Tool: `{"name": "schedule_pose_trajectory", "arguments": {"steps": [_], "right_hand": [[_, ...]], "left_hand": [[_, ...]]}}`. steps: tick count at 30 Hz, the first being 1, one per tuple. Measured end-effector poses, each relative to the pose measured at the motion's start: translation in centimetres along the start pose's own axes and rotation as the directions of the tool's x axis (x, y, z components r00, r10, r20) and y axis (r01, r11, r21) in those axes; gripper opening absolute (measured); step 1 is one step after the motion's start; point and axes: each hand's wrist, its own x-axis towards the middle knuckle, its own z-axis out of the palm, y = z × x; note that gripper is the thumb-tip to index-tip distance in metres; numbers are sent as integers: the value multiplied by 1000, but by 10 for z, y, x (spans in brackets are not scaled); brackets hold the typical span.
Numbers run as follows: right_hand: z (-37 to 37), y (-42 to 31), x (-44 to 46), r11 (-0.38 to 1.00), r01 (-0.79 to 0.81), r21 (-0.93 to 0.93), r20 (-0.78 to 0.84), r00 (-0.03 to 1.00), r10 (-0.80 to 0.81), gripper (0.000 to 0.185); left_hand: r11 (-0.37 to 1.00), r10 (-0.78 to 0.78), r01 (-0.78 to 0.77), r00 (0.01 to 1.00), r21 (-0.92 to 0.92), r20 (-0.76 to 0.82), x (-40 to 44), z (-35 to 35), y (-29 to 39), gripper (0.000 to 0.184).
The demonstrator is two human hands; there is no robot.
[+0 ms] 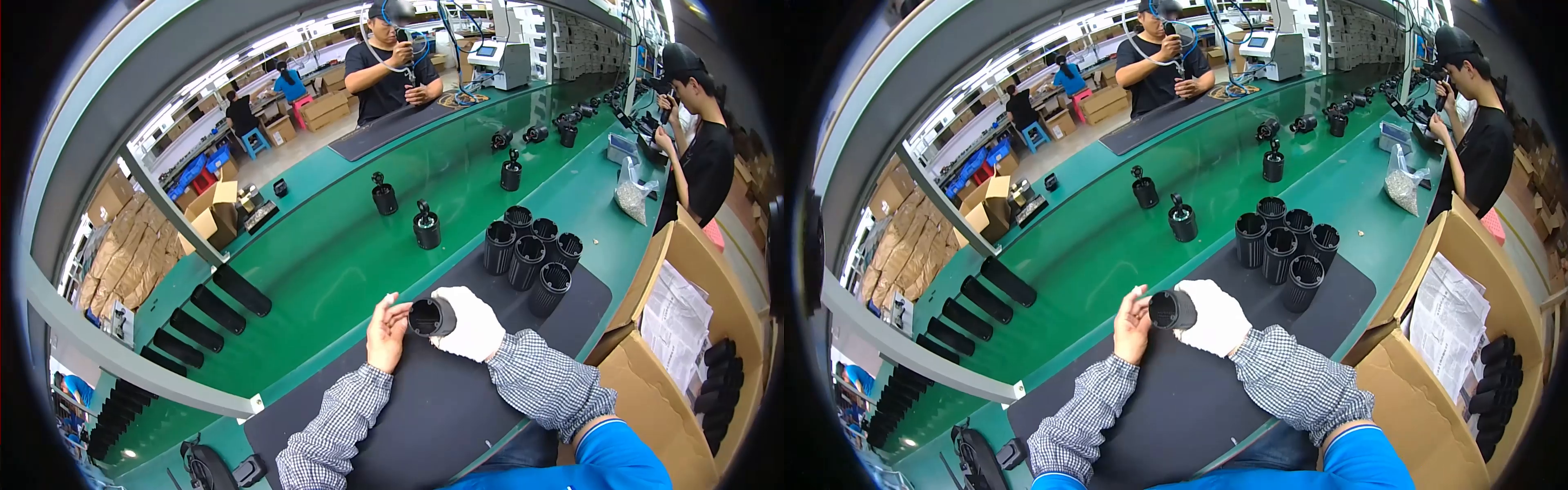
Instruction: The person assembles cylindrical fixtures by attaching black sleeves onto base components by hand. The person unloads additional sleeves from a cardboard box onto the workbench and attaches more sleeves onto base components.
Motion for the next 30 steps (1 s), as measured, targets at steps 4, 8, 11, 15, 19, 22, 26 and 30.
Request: {"name": "schedule_pose_trajectory", "arguments": {"steps": [4, 8, 11, 15, 19, 22, 26, 30], "right_hand": [[-9, 4, 2, 1000, 20, 18, -27, 999, -20, 54], [-16, 4, 3, 997, 67, 22, -28, 997, -67, 56], [-8, 11, 0, 995, 49, 84, -54, 998, -45, 62], [-7, 13, 0, 994, 28, 102, -32, 999, -25, 63], [-7, 15, 4, 996, -1, 92, -27, 1000, 3, 61], [2, 26, 3, 996, -14, 85, -114, 993, 23, 60], [3, 28, 4, 994, -42, 105, -98, 994, 52, 63], [5, 24, 3, 991, -62, 117, -81, 994, 72, 62]], "left_hand": [[987, 27, -9, 994, 163, -109, 52, -1, -3, 62], [943, 93, -34, 983, 332, -161, 111, 15, -7, 104], [885, 104, -18, 982, 465, -160, 150, 29, -20, 120], [837, 137, -46, 982, 545, -127, 189, 55, -34, 127], [856, 11, 114, 971, 504, -237, 207, 59, -49, 102], [839, 86, 69, 963, 540, -256, 185, 49, -48, 87], [855, 18, 38, 995, 517, -103, 107, 11, 3, 89], [866, 43, -33, 999, 498, -10, 16, -22, 57, 81]]}}
